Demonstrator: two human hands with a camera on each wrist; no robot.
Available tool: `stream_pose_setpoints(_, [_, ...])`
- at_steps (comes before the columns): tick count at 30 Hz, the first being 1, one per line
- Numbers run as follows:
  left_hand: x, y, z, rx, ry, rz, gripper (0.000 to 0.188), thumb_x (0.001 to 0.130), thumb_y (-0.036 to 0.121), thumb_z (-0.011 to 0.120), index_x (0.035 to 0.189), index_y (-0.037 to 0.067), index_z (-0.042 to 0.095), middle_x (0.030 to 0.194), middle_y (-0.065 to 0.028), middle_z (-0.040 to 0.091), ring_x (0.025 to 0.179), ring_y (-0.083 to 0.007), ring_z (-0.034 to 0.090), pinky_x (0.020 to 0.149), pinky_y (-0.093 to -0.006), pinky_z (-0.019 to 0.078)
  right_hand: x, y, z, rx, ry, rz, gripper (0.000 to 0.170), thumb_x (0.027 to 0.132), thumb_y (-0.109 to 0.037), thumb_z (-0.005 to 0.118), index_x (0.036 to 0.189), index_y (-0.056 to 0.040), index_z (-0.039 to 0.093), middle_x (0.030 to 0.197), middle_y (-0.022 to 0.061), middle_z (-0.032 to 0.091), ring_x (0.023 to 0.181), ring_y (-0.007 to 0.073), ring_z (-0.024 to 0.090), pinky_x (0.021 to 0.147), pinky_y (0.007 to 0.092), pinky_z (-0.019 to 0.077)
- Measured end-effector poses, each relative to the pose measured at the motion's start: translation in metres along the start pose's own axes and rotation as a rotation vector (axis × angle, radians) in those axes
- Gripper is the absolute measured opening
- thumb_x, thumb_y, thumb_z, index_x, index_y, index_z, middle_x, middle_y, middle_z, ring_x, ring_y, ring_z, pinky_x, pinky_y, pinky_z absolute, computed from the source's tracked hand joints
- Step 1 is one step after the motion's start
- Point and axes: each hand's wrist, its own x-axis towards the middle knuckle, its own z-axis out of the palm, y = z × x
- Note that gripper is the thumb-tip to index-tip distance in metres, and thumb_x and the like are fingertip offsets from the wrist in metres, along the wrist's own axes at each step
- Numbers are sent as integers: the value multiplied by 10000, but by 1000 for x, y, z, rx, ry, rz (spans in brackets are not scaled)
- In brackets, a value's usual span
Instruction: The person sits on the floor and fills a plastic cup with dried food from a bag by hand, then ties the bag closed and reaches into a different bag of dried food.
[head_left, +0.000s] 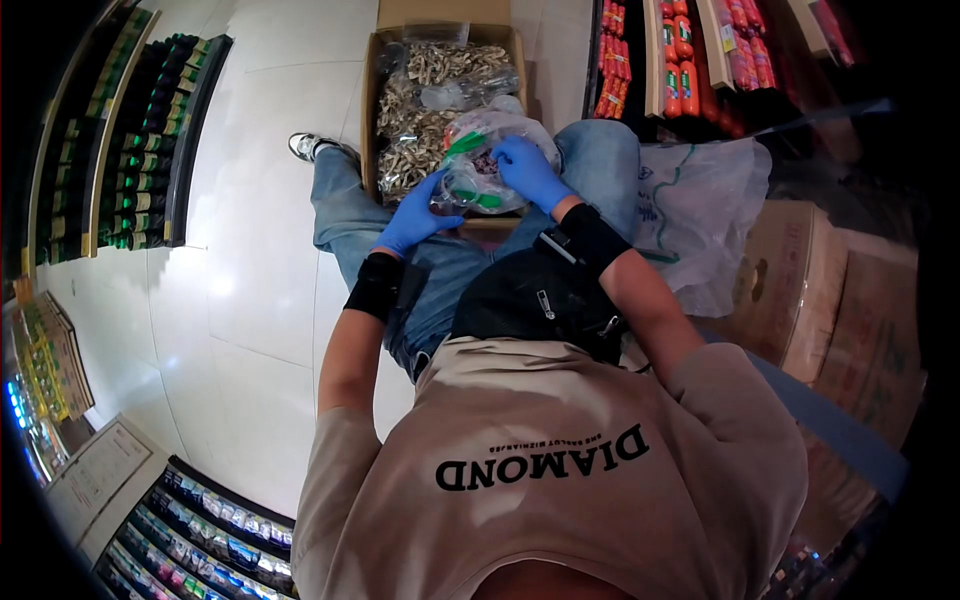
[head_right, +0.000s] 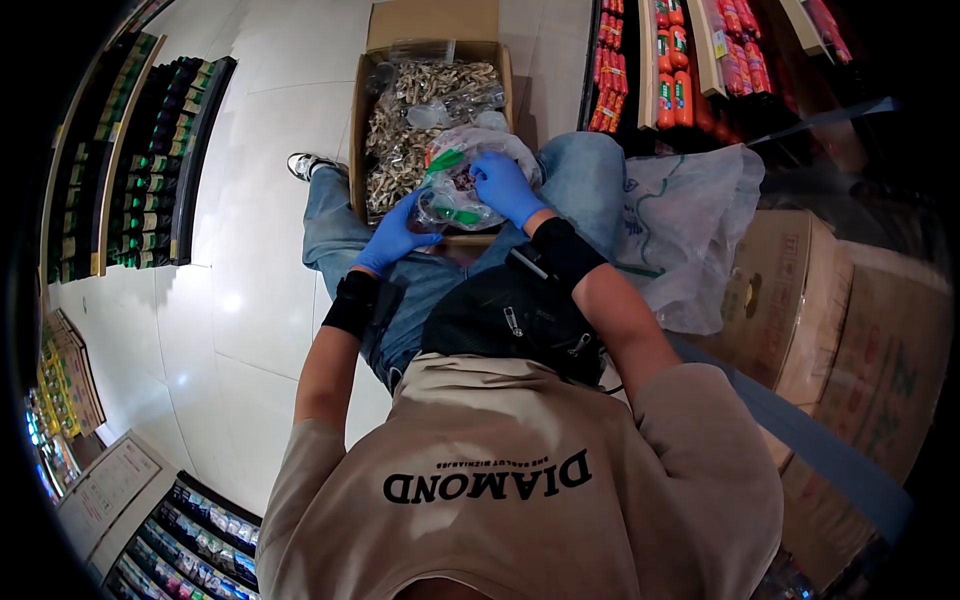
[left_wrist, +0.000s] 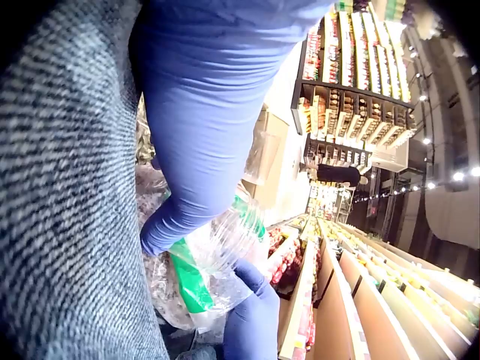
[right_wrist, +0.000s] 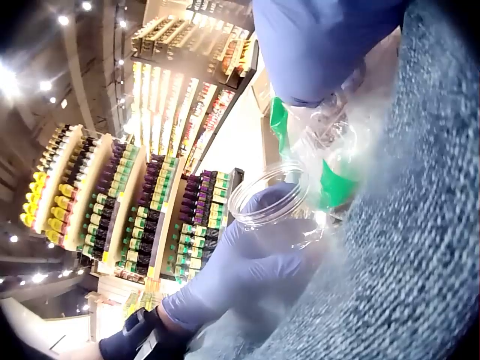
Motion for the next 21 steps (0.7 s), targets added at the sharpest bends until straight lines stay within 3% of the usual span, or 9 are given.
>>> stream_pose_setpoints(3, [-1, -2, 0, -15, -16, -15, 952, 696, 221, 908, 1488, 17, 420, 1418, -190, 548, 1321, -263, 524, 1127, -367, 397, 1, -4, 2, -72, -5, 70, 101, 884, -88, 639, 930, -27, 706, 881, 179, 672, 791, 327, 647, 734, 401, 511])
stream_pose_setpoints(6, [-1, -5, 2, -28, -1, -1, 942, 688, 210, 902, 1478, 21, 425, 1389, -189, 569, 1295, -276, 548, 1098, -376, 426, 30, -29, -3, 74, 34, 220, 91, 863, -77, 638, 900, -19, 697, 850, 187, 651, 791, 371, 626, 736, 425, 509])
stream_pose_setpoints(8, [1, -7, 4, -43, 5, 27, 931, 681, 198, 893, 1470, 26, 430, 1360, -190, 589, 1267, -292, 573, 1069, -385, 453, 58, -55, -12, 50, 193, 17, 97, 859, -87, 650, 903, -11, 690, 869, 178, 643, 825, 373, 620, 766, 426, 507])
stream_pose_setpoints(9, [1, -12, 5, -101, 3, 18, 930, 680, 196, 894, 1468, 23, 431, 1360, -190, 589, 1271, -290, 570, 1071, -384, 451, 66, -66, -13, 48, 195, 20, 97, 859, -87, 650, 903, -11, 690, 869, 178, 643, 825, 373, 620, 766, 426, 507])
stream_pose_setpoints(11, [2, -11, 4, -156, 1, 12, 929, 679, 194, 895, 1465, 20, 433, 1359, -191, 589, 1274, -288, 568, 1072, -383, 449, 78, -81, -12, -3, 254, -218, 108, 860, -100, 658, 924, -15, 679, 907, 161, 637, 869, 366, 611, 797, 435, 497])
stream_pose_setpoints(12, [0, -6, 3, -110, 1, 4, 931, 678, 199, 897, 1465, 20, 434, 1361, -191, 588, 1276, -285, 565, 1074, -381, 447, 75, -81, -10, -3, 255, -221, 108, 860, -100, 658, 924, -15, 679, 907, 161, 637, 869, 366, 611, 797, 435, 497])
stream_pose_setpoints(14, [-2, -5, 2, -63, 10, -8, 933, 677, 204, 899, 1466, 20, 435, 1362, -191, 587, 1278, -282, 563, 1075, -380, 445, 62, -74, 4, -89, 122, -422, 119, 851, -96, 662, 950, -31, 667, 935, 140, 631, 907, 353, 602, 820, 440, 487])
stream_pose_setpoints(19, [-2, -6, 2, -56, 18, -10, 933, 685, 203, 892, 1476, 27, 431, 1394, -194, 565, 1288, -283, 557, 1080, -377, 440, 33, -47, -1, -131, -12, -406, 118, 831, -83, 650, 937, -36, 627, 932, 145, 601, 897, 351, 580, 813, 454, 481])
stream_pose_setpoints(21, [-3, -6, 3, -54, 11, -14, 935, 684, 200, 892, 1478, 29, 430, 1398, -194, 563, 1293, -284, 553, 1081, -376, 440, 32, -39, -7, -131, 179, -322, 97, 828, -79, 647, 909, -31, 627, 927, 148, 600, 891, 353, 578, 810, 453, 481])
